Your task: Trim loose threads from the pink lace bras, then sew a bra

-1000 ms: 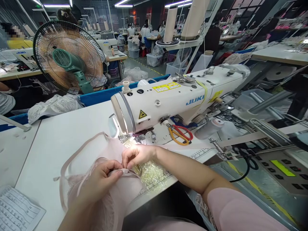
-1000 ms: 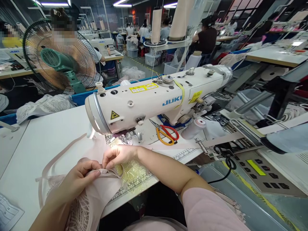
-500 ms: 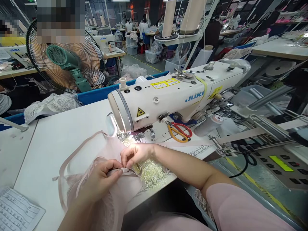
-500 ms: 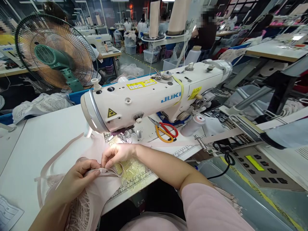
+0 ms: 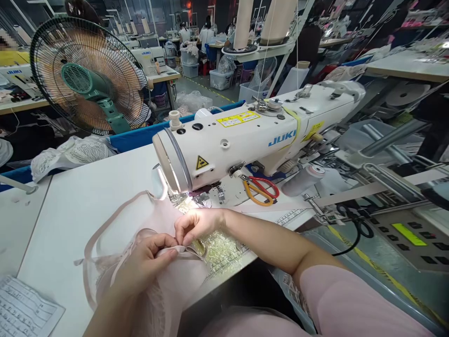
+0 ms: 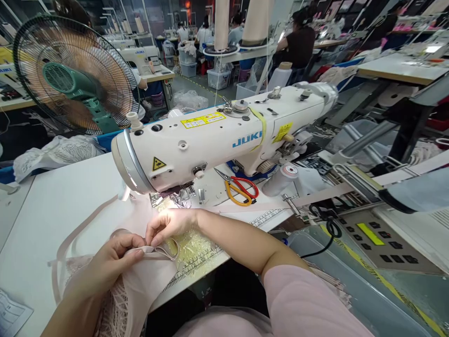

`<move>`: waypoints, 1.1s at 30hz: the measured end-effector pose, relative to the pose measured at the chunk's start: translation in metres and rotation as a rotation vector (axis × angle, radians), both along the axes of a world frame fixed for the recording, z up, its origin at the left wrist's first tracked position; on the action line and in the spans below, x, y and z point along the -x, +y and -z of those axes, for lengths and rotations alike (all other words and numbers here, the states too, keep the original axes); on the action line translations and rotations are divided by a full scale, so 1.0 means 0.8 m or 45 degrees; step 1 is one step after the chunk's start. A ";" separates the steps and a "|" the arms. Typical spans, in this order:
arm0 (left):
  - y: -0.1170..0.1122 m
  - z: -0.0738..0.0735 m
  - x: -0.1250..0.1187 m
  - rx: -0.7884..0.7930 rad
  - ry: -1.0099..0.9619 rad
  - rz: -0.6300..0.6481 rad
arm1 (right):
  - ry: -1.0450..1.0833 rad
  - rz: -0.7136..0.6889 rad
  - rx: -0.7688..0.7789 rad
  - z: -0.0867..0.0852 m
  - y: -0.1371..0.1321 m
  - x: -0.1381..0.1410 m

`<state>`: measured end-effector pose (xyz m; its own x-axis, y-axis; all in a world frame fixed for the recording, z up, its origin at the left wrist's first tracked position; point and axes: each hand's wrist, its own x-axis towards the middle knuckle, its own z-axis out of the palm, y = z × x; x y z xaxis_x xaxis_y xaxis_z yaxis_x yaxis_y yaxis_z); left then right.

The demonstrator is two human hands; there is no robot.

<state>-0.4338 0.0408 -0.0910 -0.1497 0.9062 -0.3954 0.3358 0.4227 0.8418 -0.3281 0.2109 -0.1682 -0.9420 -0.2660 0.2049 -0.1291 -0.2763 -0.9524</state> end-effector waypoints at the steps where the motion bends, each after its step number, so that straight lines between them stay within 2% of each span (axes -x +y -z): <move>1: 0.000 0.000 0.000 0.003 -0.004 -0.002 | 0.000 -0.002 0.000 0.000 0.000 0.000; 19: 0.001 -0.007 -0.004 0.012 0.209 -0.020 | 0.014 0.018 -0.043 -0.005 0.004 -0.002; 33: 0.000 -0.009 -0.005 -0.012 0.223 -0.020 | 0.043 0.087 -0.077 -0.006 -0.002 -0.005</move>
